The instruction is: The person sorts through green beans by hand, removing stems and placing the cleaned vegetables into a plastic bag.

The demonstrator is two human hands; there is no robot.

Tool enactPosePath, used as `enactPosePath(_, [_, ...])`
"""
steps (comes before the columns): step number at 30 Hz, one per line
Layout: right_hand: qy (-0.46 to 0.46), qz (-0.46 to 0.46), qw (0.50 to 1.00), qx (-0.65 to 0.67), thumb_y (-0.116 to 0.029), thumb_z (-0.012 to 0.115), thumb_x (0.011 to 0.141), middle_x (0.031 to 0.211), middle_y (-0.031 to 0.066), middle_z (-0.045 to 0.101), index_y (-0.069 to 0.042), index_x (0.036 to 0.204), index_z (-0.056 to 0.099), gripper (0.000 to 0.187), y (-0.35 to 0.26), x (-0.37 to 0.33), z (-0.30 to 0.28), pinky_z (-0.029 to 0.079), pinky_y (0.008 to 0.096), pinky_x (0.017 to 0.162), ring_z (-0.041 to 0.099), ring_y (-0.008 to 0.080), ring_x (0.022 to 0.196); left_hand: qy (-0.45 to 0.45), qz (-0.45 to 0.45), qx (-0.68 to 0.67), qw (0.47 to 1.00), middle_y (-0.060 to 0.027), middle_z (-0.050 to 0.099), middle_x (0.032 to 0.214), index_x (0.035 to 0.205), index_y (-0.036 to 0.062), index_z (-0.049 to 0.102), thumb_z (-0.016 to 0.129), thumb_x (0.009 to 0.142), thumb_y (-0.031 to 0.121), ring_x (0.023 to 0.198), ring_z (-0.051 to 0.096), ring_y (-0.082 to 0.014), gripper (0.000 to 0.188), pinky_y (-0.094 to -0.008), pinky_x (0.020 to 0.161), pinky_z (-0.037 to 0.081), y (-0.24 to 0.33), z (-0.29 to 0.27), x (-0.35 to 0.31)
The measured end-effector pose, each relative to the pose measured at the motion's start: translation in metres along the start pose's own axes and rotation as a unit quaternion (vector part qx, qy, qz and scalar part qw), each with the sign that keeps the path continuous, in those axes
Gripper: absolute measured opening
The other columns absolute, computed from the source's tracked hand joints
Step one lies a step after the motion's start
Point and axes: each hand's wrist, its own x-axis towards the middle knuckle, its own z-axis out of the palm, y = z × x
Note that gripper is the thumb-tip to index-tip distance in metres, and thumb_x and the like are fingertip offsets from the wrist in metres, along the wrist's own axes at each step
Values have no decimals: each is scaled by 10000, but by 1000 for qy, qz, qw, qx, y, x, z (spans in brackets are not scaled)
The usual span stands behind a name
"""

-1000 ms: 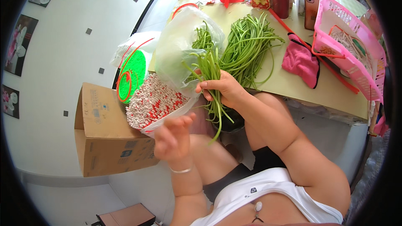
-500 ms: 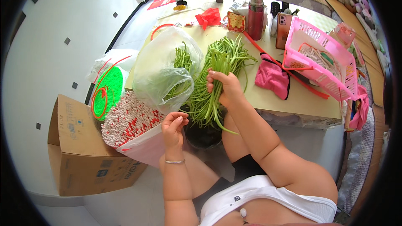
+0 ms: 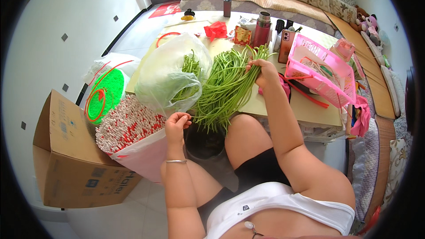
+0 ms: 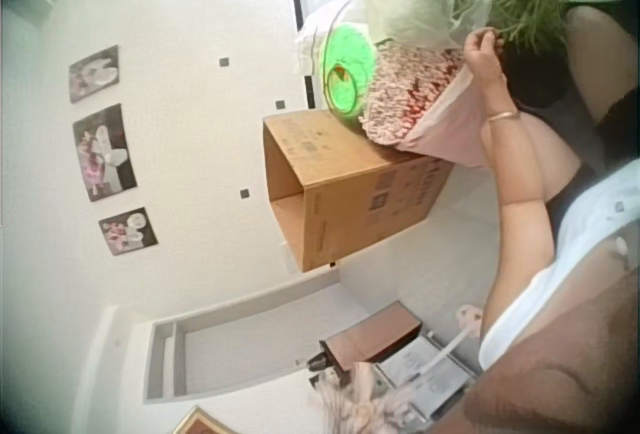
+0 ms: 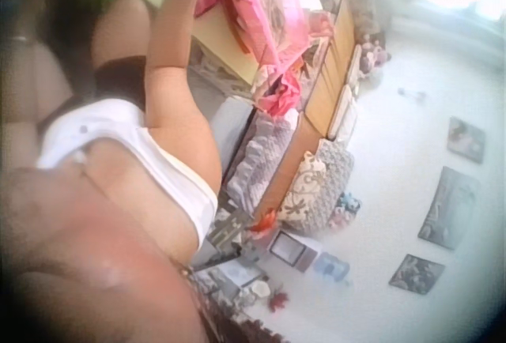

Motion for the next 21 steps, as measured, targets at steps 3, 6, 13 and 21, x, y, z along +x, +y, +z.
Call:
enactPosePath(3, [59, -31, 982, -175, -11, 571, 787, 756, 143, 570, 89, 844, 569, 115, -9, 17, -14, 512, 409, 615, 589, 261, 648, 7, -7, 14, 1000, -60, 692, 825, 887, 38, 657, 575, 883, 64, 654, 629, -105, 86, -211, 591, 477, 2, -2, 2])
enactPosePath(6, [76, -43, 937, -337, -51, 620, 782, 697, 123, 586, 60, 783, 616, 110, -5, 45, -36, 493, 385, 552, 572, 247, 585, 7, -4, 23, 1000, -57, 692, 820, 888, 42, 658, 578, 880, 71, 647, 627, -105, 86, -209, 585, 475, 5, 0, 4])
enactPosePath(13, [138, -192, 632, -738, -207, 757, 764, 668, 142, 593, 93, 821, 600, 344, -1, 80, -61, 483, 396, 544, 588, 270, 562, -3, 0, 37, 999, -49, 688, 800, 874, 45, 662, 590, 871, 85, 634, 622, -104, 83, -211, 575, 472, -4, 11, 9])
enactPosePath(21, [67, -161, 488, -855, -259, 678, 775, 1126, 290, 584, 67, 1004, 613, 404, -3, 39, -30, 481, 438, 913, 564, 413, 1061, 90, 132, 130, 979, -51, 670, 759, 829, 2, 663, 596, 851, 43, 599, 603, -104, 82, -224, 562, 473, 5, 18, 6])
